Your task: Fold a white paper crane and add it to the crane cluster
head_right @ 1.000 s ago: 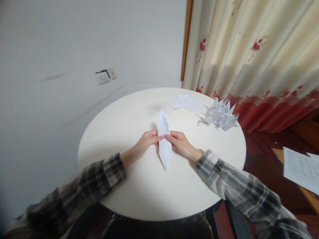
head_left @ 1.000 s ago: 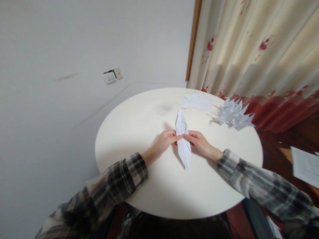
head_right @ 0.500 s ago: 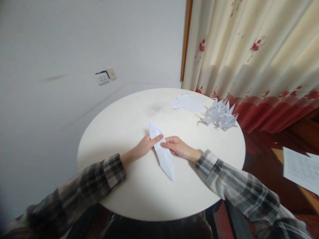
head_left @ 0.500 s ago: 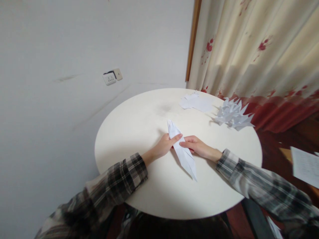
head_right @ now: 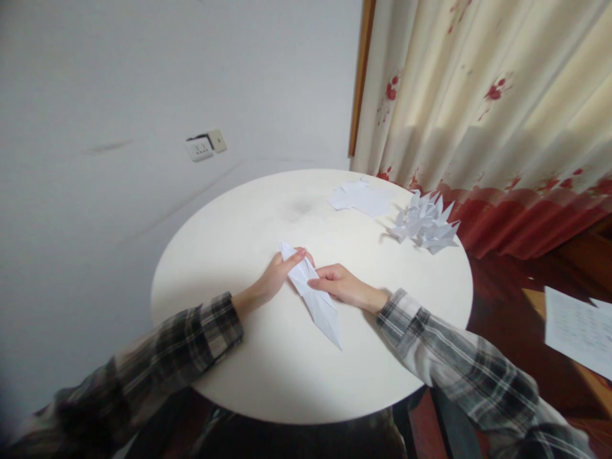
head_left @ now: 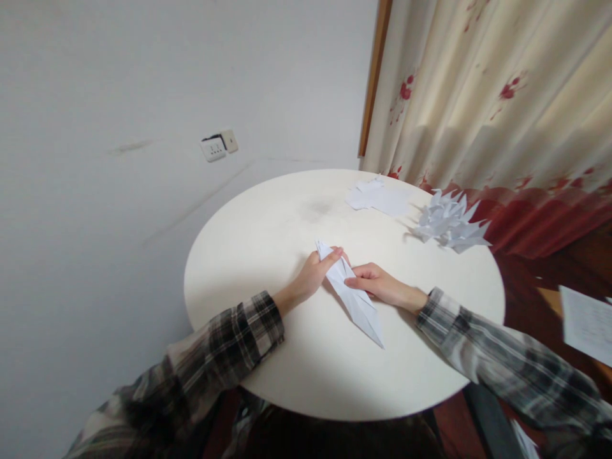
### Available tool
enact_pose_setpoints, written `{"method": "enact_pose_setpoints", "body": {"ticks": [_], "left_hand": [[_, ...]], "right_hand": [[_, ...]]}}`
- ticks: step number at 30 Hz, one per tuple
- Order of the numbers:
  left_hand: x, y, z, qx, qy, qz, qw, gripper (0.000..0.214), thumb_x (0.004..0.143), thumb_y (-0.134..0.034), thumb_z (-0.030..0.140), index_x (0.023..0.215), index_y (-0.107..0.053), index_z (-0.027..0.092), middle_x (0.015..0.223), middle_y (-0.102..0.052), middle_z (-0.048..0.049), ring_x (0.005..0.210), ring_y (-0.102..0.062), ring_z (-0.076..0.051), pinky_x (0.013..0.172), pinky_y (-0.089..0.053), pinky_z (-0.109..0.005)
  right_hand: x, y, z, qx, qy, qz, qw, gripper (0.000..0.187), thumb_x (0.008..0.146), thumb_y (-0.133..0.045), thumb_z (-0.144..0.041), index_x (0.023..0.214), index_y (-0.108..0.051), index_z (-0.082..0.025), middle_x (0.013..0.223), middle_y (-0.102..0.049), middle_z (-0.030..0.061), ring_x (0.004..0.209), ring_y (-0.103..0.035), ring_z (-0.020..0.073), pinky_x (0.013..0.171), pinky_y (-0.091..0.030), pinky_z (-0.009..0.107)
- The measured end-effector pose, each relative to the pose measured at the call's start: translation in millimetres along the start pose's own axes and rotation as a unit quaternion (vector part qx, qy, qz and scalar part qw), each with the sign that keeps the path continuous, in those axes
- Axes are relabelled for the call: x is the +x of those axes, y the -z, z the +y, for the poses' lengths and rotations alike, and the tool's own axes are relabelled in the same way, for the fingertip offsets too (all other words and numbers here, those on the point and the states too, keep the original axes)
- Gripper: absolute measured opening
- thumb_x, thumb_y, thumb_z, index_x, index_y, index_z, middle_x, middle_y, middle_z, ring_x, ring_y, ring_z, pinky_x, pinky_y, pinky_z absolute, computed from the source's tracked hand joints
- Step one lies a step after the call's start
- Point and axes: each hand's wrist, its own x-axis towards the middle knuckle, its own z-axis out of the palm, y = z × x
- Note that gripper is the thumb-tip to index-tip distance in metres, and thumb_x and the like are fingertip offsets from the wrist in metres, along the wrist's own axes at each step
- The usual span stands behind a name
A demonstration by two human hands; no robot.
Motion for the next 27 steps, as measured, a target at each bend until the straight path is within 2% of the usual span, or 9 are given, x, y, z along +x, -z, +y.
{"method": "enact_pose_setpoints", "body": {"ticks": [4, 8, 10, 14, 16, 18, 20, 23, 27], "left_hand": [[1.0, 3.6, -2.5, 0.009, -0.001, 0.035, 0.999, 0.055, 0.083, -0.034, 0.056, 0.062, -0.063, 0.014, 0.049, -0.054, -0.0009, 0.048, -0.048, -0.011, 0.049, -0.035, -0.023], [2.3, 4.4, -3.0, 0.003, -0.003, 0.035, 0.999, 0.056, 0.084, -0.033, 0.058, 0.068, -0.064, 0.014, 0.052, -0.055, -0.0014, 0.049, -0.048, -0.011, 0.049, -0.035, -0.023], [3.0, 2.5, -2.6, -0.005, -0.009, 0.036, 0.999, 0.052, 0.082, -0.038, 0.058, 0.075, -0.063, 0.013, 0.055, -0.054, -0.0004, 0.049, -0.047, -0.01, 0.048, -0.033, -0.022], [4.3, -2.6, -4.0, -0.012, 0.0, 0.004, 1.0, 0.04, 0.074, -0.058, 0.048, 0.097, -0.057, 0.015, 0.059, -0.053, 0.0029, 0.051, -0.048, -0.008, 0.049, -0.035, -0.019], [3.9, -3.9, -5.1, -0.027, -0.017, -0.004, 0.999, 0.052, 0.072, -0.064, 0.038, 0.117, -0.047, 0.018, 0.064, -0.055, 0.0038, 0.057, -0.052, -0.009, 0.054, -0.039, -0.019], [2.4, -4.0, -4.8, -0.029, -0.048, -0.004, 0.998, 0.064, 0.073, -0.064, 0.032, 0.13, -0.035, 0.022, 0.07, -0.057, 0.0031, 0.065, -0.056, -0.01, 0.063, -0.043, -0.021], [0.0, -3.1, -2.8, 0.005, -0.076, -0.013, 0.997, 0.057, 0.076, -0.061, 0.029, 0.13, -0.04, 0.024, 0.079, -0.06, 0.0, 0.075, -0.057, -0.011, 0.072, -0.045, -0.023], [-2.8, -1.6, 0.6, 0.084, -0.104, -0.026, 0.991, 0.034, 0.079, -0.058, 0.028, 0.112, -0.06, 0.022, 0.096, -0.061, -0.005, 0.087, -0.057, -0.014, 0.079, -0.045, -0.026], [-2.1, -1.3, -0.3, 0.111, -0.122, -0.009, 0.986, 0.028, 0.078, -0.06, 0.025, 0.106, -0.065, 0.022, 0.103, -0.062, -0.0057, 0.088, -0.058, -0.015, 0.08, -0.046, -0.027]], "right_hand": [[-1.3, 0.8, -0.5, -0.011, -0.008, -0.003, 1.0, 0.033, 0.072, -0.061, -0.045, 0.066, -0.056, -0.014, 0.054, -0.042, -0.0056, 0.047, -0.031, 0.005, 0.043, -0.02, 0.02], [-0.7, 0.9, 3.3, 0.001, -0.005, 0.005, 1.0, 0.033, 0.072, -0.062, -0.046, 0.066, -0.056, -0.013, 0.054, -0.042, -0.0049, 0.048, -0.032, 0.0056, 0.044, -0.021, 0.02], [0.7, 0.9, 3.7, 0.007, 0.012, 0.045, 0.999, 0.034, 0.072, -0.062, -0.047, 0.067, -0.058, -0.014, 0.054, -0.043, -0.0046, 0.047, -0.031, 0.0059, 0.044, -0.02, 0.021], [4.1, 1.2, -2.1, -0.007, 0.075, 0.178, 0.981, 0.035, 0.072, -0.059, -0.05, 0.068, -0.06, -0.015, 0.053, -0.044, -0.0038, 0.047, -0.028, 0.0068, 0.045, -0.019, 0.023], [5.6, 1.6, -5.8, -0.009, 0.098, 0.232, 0.968, 0.036, 0.071, -0.059, -0.051, 0.064, -0.058, -0.016, 0.05, -0.041, -0.0043, 0.046, -0.026, 0.0073, 0.044, -0.019, 0.023], [6.7, 2.2, -8.2, -0.011, 0.105, 0.265, 0.958, 0.037, 0.069, -0.061, -0.052, 0.06, -0.055, -0.017, 0.048, -0.036, -0.0051, 0.046, -0.025, 0.0076, 0.044, -0.019, 0.023], [7.5, 2.9, -8.8, -0.015, 0.107, 0.277, 0.955, 0.038, 0.068, -0.061, -0.053, 0.058, -0.053, -0.018, 0.048, -0.034, -0.0051, 0.047, -0.024, 0.0079, 0.044, -0.019, 0.023], [8.4, 4.5, -6.9, -0.02, 0.113, 0.28, 0.953, 0.038, 0.069, -0.061, -0.054, 0.06, -0.054, -0.018, 0.05, -0.034, -0.0052, 0.047, -0.025, 0.0083, 0.044, -0.02, 0.024], [9.1, 6.2, -3.3, -0.015, 0.108, 0.269, 0.957, 0.037, 0.071, -0.059, -0.053, 0.06, -0.052, -0.018, 0.05, -0.033, -0.0058, 0.048, -0.025, 0.0082, 0.045, -0.021, 0.024]]}}
